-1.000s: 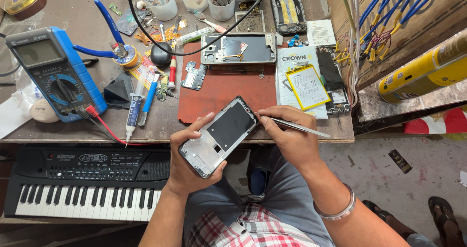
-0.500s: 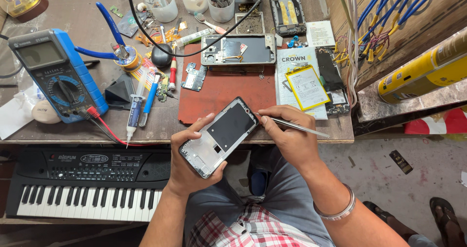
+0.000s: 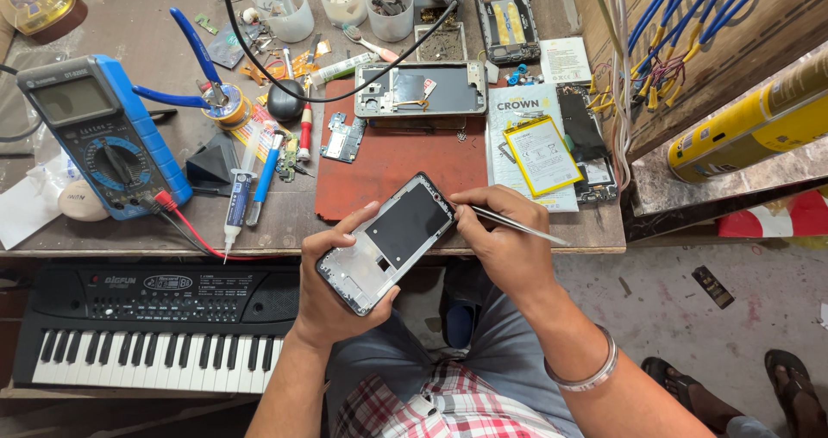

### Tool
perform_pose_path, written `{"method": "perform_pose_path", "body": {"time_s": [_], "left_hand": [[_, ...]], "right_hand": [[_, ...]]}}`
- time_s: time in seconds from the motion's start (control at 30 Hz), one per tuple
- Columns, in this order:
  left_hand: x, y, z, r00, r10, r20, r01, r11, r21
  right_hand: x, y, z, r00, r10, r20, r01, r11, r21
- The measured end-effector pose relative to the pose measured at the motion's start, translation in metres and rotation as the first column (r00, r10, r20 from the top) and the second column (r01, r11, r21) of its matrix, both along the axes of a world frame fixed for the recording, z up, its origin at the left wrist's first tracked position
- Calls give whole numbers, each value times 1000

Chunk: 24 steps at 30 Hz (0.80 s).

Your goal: The person removes a protective film from a smartphone screen, then uses a metal spudger to pry and separate the screen assembly from the phone's frame. The person handles the phone and screen components while working at a cluttered electronics repair bench.

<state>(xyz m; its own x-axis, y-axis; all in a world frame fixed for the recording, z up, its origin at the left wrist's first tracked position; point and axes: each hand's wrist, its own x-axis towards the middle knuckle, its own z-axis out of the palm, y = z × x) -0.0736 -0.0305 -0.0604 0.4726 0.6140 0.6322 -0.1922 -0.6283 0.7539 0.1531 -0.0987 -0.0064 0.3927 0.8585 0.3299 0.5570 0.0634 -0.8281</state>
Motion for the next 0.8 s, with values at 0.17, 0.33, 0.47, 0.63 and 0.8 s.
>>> {"method": "perform_pose_path", "body": {"time_s": [0.17, 0.33, 0.47, 0.63, 0.8], "left_hand": [[0, 0, 2, 1000, -8, -3, 8, 1000, -11], [0, 0, 3, 1000, -8, -7, 8, 1000, -5], [0, 0, 2, 1000, 5, -6, -5, 1000, -3], [2, -2, 1, 999, 38, -11, -38, 999, -33], [2, -2, 1, 998, 57, -23, -58, 998, -31]], "right_hand": [[1, -1, -2, 998, 50, -47, -48, 997, 54], [-1, -1, -3, 998, 39, -58, -36, 998, 54], [-3, -2, -2, 998, 43, -47, -40, 997, 66], [-5, -3, -2, 999, 49, -17, -46, 989, 139], [-2, -3, -5, 997, 34, -65, -24, 988, 151]]}}
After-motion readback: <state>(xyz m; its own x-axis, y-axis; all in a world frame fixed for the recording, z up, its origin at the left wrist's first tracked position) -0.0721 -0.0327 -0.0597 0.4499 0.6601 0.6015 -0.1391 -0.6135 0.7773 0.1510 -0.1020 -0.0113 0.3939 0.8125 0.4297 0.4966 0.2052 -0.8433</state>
